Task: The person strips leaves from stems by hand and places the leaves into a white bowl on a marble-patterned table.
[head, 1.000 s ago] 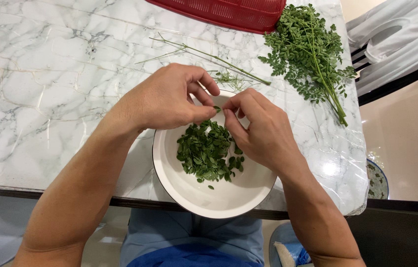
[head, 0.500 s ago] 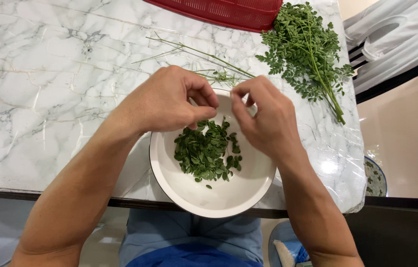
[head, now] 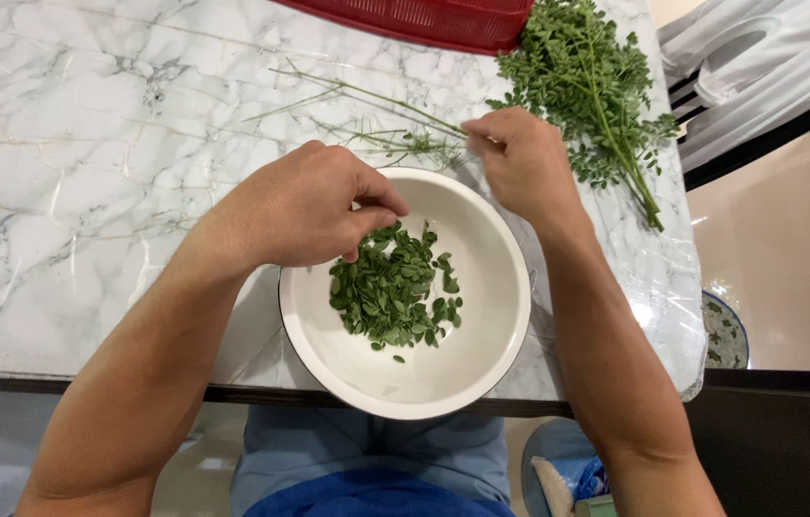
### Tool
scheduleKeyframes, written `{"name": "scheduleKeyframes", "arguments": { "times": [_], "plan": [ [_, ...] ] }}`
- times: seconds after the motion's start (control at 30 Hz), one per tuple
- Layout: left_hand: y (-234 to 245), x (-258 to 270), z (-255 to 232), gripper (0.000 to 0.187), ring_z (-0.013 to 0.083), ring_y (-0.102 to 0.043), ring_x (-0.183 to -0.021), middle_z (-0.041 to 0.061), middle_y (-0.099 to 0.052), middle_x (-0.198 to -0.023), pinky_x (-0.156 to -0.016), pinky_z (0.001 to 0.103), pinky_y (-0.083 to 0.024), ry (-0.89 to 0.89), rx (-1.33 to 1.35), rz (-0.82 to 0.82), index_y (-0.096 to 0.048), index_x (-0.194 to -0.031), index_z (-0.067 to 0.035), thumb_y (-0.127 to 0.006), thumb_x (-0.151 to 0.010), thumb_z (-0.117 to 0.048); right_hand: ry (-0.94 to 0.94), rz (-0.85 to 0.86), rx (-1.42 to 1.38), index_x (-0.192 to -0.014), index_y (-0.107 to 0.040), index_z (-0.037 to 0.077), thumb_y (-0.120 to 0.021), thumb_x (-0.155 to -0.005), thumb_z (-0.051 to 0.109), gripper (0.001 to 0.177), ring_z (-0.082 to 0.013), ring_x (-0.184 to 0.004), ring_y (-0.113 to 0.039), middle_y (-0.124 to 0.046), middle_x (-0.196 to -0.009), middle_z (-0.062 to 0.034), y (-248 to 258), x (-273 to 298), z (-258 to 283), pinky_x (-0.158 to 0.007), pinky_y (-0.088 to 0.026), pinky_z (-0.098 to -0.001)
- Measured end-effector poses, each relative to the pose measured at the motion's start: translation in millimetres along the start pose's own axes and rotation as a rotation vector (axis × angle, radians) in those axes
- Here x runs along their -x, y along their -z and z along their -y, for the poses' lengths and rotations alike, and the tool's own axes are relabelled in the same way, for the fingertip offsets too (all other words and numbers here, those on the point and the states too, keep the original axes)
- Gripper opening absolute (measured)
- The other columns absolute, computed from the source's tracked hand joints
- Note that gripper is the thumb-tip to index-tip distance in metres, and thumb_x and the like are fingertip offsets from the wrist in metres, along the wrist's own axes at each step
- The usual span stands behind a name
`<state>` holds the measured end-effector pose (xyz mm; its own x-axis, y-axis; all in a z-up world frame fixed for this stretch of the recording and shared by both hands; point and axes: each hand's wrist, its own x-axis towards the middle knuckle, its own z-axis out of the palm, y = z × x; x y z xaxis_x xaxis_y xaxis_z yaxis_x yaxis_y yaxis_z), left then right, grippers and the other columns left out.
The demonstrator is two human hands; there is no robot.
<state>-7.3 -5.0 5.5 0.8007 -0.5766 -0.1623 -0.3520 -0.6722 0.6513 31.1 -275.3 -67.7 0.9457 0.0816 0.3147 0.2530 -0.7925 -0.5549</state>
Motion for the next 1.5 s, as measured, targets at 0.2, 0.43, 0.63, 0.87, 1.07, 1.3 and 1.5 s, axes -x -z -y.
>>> {"name": "scheduleKeyframes", "arguments": {
  "times": [0.2, 0.43, 0.63, 0.87, 1.07, 1.3, 1.5],
  "plan": [
    [-6.1, 1.6, 7.9, 0.018, 0.0141, -0.077, -0.069, 0.004, -0.081, -0.087, -0.068, 0.033, -0.063, -0.188, -0.031, -0.163, -0.084, -0.100, -0.016, -0.073, -0.086, -0.016, 0.136, -0.120, -0.029, -0.110, -0.081, 0.007, -0.078, -0.097, 0.011, 0.014, -0.0173, -0.080, -0.076, -0.079, -0.100, -0.0078, 11.2, 14.0, 10.4, -0.072, -0.060, -0.0290],
    [-5.7, 0.3, 8.3, 0.017, 0.0162, -0.077, -0.072, 0.001, -0.080, -0.085, -0.068, 0.033, -0.061, -0.100, -0.170, -0.175, -0.081, -0.097, -0.017, -0.079, -0.087, -0.031, 0.240, 0.169, -0.027, -0.100, -0.079, 0.006, -0.077, -0.092, 0.012, 0.010, -0.0164, -0.075, -0.071, -0.073, -0.087, -0.0066, 38.4, 55.8, 64.2, -0.064, -0.058, -0.0337],
    [-8.6, -2.6, 13.5, 0.018, 0.0215, -0.074, -0.070, 0.002, -0.080, -0.081, -0.063, 0.038, -0.058, -0.285, -0.275, -0.288, -0.081, -0.096, -0.014, -0.079, -0.087, -0.029, 0.373, 0.436, 0.629, -0.084, -0.076, 0.007, -0.077, -0.078, 0.033, 0.027, -0.0279, -0.087, -0.068, -0.071, -0.086, -0.0061, 26.7, 83.7, 104.6, -0.069, -0.058, -0.0427],
    [-10.5, -3.2, 10.8, 0.018, 0.0208, -0.075, -0.065, 0.002, -0.079, -0.081, -0.062, 0.037, -0.059, -0.314, -0.275, -0.145, -0.079, -0.101, -0.016, -0.072, -0.091, -0.029, 0.257, 0.455, 0.530, -0.084, -0.074, 0.008, -0.067, -0.090, 0.025, 0.020, -0.0270, -0.083, -0.068, -0.070, -0.086, -0.0065, 30.3, 80.0, 106.0, -0.069, -0.056, -0.0450],
    [-13.6, -3.6, 11.2, 0.017, 0.0235, -0.075, -0.066, 0.007, -0.078, -0.078, -0.065, 0.039, -0.060, -0.325, -0.276, -0.138, -0.081, -0.101, -0.015, -0.071, -0.090, -0.026, 0.391, 0.423, 0.660, -0.082, -0.072, 0.007, -0.068, -0.085, 0.025, 0.018, -0.0285, -0.086, -0.069, -0.069, -0.088, -0.0072, 22.8, 85.0, 103.0, -0.069, -0.057, -0.0447],
    [-16.0, -5.6, 12.5, 0.027, 0.0235, -0.079, -0.079, 0.013, -0.080, -0.094, -0.076, 0.037, -0.063, -0.298, 0.000, -0.031, -0.077, -0.110, -0.006, -0.068, -0.091, -0.023, 0.243, 0.392, 0.432, -0.088, -0.073, 0.007, -0.071, -0.089, 0.025, 0.018, -0.0307, -0.071, -0.070, -0.068, -0.085, -0.0081, 40.0, 77.8, 105.3, -0.062, -0.055, -0.0456],
    [-18.7, -5.8, 1.5, 0.043, 0.0231, -0.078, -0.086, 0.016, -0.079, -0.098, -0.079, 0.035, -0.063, -0.090, 0.060, 0.049, -0.075, -0.115, -0.002, -0.077, -0.081, -0.028, 0.281, 0.287, 0.373, -0.090, -0.073, 0.008, -0.074, -0.089, 0.024, 0.016, -0.0299, -0.072, -0.070, -0.070, -0.086, -0.0074, 43.9, 78.4, 107.5, -0.061, -0.055, -0.0439]
  ]
}}
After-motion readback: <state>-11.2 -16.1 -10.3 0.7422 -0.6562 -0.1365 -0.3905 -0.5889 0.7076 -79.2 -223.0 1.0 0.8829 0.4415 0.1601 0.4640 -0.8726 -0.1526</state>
